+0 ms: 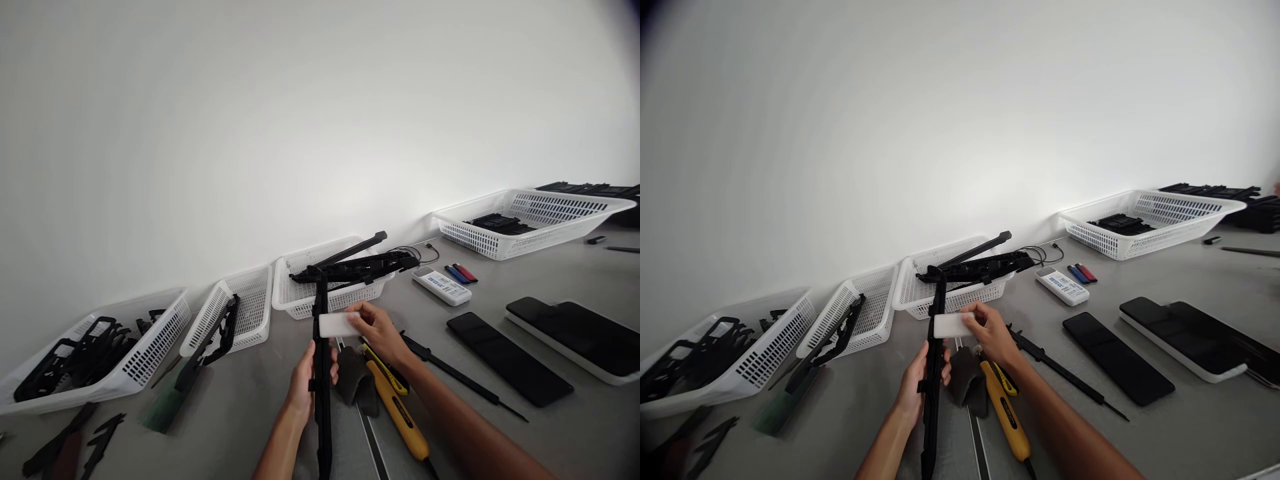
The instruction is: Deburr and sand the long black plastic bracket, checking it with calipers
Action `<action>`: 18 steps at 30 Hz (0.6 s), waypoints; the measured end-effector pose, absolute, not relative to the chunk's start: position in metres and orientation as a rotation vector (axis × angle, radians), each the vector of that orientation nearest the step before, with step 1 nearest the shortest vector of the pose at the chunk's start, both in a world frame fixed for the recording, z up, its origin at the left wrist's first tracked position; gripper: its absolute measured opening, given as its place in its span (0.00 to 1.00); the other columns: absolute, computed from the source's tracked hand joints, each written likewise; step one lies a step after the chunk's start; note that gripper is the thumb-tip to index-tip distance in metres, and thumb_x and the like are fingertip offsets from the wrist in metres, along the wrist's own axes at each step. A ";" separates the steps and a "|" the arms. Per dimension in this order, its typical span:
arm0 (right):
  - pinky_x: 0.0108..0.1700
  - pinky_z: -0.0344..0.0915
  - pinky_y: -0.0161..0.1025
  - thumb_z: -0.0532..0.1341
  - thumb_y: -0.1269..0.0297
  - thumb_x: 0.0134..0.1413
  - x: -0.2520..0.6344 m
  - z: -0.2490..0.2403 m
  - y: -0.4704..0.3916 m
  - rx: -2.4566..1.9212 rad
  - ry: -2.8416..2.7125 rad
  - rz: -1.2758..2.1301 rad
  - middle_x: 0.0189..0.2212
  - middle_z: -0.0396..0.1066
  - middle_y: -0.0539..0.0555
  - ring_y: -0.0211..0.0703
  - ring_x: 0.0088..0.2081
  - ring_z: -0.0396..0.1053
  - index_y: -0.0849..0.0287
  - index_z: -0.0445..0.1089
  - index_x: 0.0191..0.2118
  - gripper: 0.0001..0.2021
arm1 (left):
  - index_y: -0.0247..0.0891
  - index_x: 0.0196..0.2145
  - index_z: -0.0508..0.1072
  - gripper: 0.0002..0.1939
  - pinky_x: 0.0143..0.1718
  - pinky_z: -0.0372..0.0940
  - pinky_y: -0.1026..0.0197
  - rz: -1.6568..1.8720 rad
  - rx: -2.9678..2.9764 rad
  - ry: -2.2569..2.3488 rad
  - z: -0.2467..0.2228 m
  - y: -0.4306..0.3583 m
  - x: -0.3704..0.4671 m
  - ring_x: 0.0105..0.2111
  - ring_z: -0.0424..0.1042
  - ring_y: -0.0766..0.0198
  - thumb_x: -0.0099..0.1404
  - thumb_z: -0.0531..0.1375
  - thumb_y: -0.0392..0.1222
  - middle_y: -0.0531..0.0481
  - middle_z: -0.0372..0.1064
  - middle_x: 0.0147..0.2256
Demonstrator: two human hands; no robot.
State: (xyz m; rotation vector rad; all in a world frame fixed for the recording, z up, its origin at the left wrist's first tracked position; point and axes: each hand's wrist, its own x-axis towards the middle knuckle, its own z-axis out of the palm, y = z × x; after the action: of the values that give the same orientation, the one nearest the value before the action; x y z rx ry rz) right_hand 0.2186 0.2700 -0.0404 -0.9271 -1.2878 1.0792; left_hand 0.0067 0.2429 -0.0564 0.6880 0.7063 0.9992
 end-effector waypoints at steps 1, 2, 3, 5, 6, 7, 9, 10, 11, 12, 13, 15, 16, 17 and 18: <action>0.35 0.60 0.38 0.66 0.39 0.62 0.218 -0.041 0.270 -0.894 -1.320 1.147 0.32 0.72 0.52 0.42 0.32 0.65 0.58 0.73 0.40 0.23 | 0.32 0.39 0.79 0.27 0.25 0.60 0.63 1.001 0.676 0.713 -0.058 0.243 0.006 0.24 0.63 0.68 0.61 0.72 0.63 0.49 0.72 0.31; 0.34 0.59 0.38 0.67 0.39 0.61 0.217 -0.041 0.270 -0.868 -1.351 1.203 0.32 0.72 0.51 0.42 0.32 0.65 0.58 0.73 0.40 0.24 | 0.32 0.36 0.78 0.27 0.24 0.59 0.64 0.996 0.668 0.724 -0.059 0.244 0.005 0.23 0.62 0.69 0.63 0.71 0.64 0.49 0.70 0.30; 0.34 0.59 0.38 0.67 0.38 0.61 0.216 -0.042 0.270 -0.859 -1.366 1.223 0.32 0.72 0.51 0.41 0.32 0.65 0.58 0.73 0.40 0.24 | 0.32 0.34 0.77 0.27 0.23 0.58 0.64 0.992 0.664 0.732 -0.059 0.244 0.005 0.23 0.61 0.69 0.64 0.70 0.64 0.50 0.69 0.28; 0.34 0.59 0.37 0.67 0.38 0.62 0.215 -0.043 0.269 -0.866 -1.365 1.183 0.32 0.71 0.51 0.41 0.32 0.64 0.58 0.73 0.41 0.24 | 0.33 0.33 0.76 0.26 0.23 0.58 0.64 1.001 0.662 0.724 -0.058 0.243 0.005 0.22 0.60 0.70 0.65 0.69 0.63 0.50 0.69 0.28; 0.34 0.58 0.37 0.66 0.38 0.62 0.214 -0.043 0.269 -0.862 -1.369 1.171 0.32 0.71 0.51 0.41 0.32 0.64 0.58 0.73 0.41 0.24 | 0.33 0.34 0.76 0.26 0.24 0.59 0.64 1.021 0.661 0.711 -0.057 0.243 0.005 0.22 0.61 0.70 0.65 0.70 0.62 0.50 0.69 0.29; 0.34 0.58 0.37 0.66 0.38 0.63 0.213 -0.043 0.269 -0.848 -1.392 1.195 0.32 0.71 0.50 0.40 0.31 0.63 0.57 0.73 0.41 0.24 | 0.33 0.36 0.77 0.25 0.24 0.60 0.64 1.054 0.656 0.697 -0.055 0.242 0.005 0.22 0.62 0.69 0.65 0.70 0.62 0.50 0.70 0.30; 0.33 0.57 0.37 0.67 0.38 0.62 0.213 -0.043 0.269 -0.811 -1.455 1.294 0.31 0.71 0.50 0.39 0.30 0.63 0.57 0.73 0.41 0.24 | 0.34 0.41 0.78 0.25 0.24 0.62 0.63 1.122 0.636 0.685 -0.052 0.242 0.006 0.22 0.63 0.69 0.65 0.70 0.61 0.50 0.72 0.31; 0.33 0.57 0.37 0.67 0.38 0.61 0.214 -0.043 0.268 -0.805 -1.458 1.308 0.32 0.71 0.50 0.39 0.30 0.63 0.57 0.73 0.41 0.24 | 0.34 0.42 0.78 0.25 0.24 0.62 0.63 1.139 0.628 0.682 -0.051 0.242 0.006 0.21 0.63 0.68 0.65 0.70 0.61 0.51 0.72 0.31; 0.33 0.58 0.37 0.67 0.38 0.61 0.214 -0.042 0.268 -0.811 -1.440 1.286 0.32 0.72 0.50 0.40 0.31 0.64 0.57 0.73 0.41 0.24 | 0.35 0.42 0.77 0.24 0.23 0.62 0.64 1.144 0.624 0.682 -0.051 0.243 0.006 0.21 0.64 0.68 0.65 0.70 0.61 0.51 0.72 0.30; 0.34 0.59 0.37 0.67 0.37 0.61 0.214 -0.041 0.267 -0.819 -1.418 1.249 0.33 0.72 0.51 0.40 0.32 0.65 0.57 0.73 0.41 0.24 | 0.35 0.40 0.77 0.24 0.23 0.62 0.64 1.137 0.618 0.685 -0.051 0.243 0.006 0.21 0.64 0.68 0.66 0.69 0.61 0.50 0.72 0.30; 0.35 0.60 0.37 0.67 0.37 0.61 0.215 -0.040 0.266 -0.820 -1.412 1.234 0.34 0.73 0.51 0.41 0.33 0.66 0.57 0.73 0.41 0.24 | 0.35 0.38 0.76 0.24 0.22 0.61 0.64 1.121 0.611 0.696 -0.053 0.244 0.006 0.21 0.64 0.68 0.66 0.69 0.62 0.50 0.72 0.29; 0.37 0.62 0.38 0.68 0.38 0.61 0.214 -0.039 0.265 -0.792 -1.485 1.308 0.36 0.75 0.53 0.44 0.36 0.68 0.57 0.75 0.41 0.24 | 0.35 0.38 0.76 0.24 0.20 0.60 0.64 1.087 0.586 0.740 -0.057 0.245 0.006 0.19 0.65 0.67 0.67 0.68 0.63 0.51 0.71 0.26; 0.38 0.63 0.39 0.68 0.39 0.61 0.214 -0.039 0.264 -0.770 -1.536 1.366 0.37 0.76 0.54 0.45 0.37 0.69 0.57 0.75 0.41 0.24 | 0.35 0.39 0.77 0.25 0.19 0.59 0.64 1.072 0.569 0.763 -0.060 0.246 0.006 0.18 0.65 0.66 0.67 0.67 0.64 0.51 0.70 0.24; 0.39 0.64 0.40 0.68 0.38 0.61 0.213 -0.039 0.264 -0.762 -1.563 1.387 0.37 0.77 0.54 0.46 0.37 0.70 0.58 0.76 0.42 0.24 | 0.35 0.40 0.77 0.26 0.19 0.59 0.64 1.061 0.554 0.777 -0.062 0.247 0.006 0.18 0.65 0.65 0.67 0.67 0.64 0.52 0.69 0.22; 0.39 0.64 0.40 0.67 0.38 0.62 0.212 -0.040 0.264 -0.777 -1.549 1.355 0.37 0.77 0.54 0.46 0.37 0.70 0.58 0.76 0.42 0.24 | 0.34 0.39 0.77 0.26 0.18 0.59 0.64 1.051 0.544 0.777 -0.064 0.247 0.006 0.17 0.65 0.65 0.66 0.67 0.64 0.51 0.69 0.22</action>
State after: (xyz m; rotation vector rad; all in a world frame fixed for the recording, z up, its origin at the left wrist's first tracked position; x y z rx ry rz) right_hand 0.2120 0.2636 -0.0395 -0.7766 -1.5493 1.3554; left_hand 0.0058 0.2472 -0.0640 0.5441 0.7769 1.0513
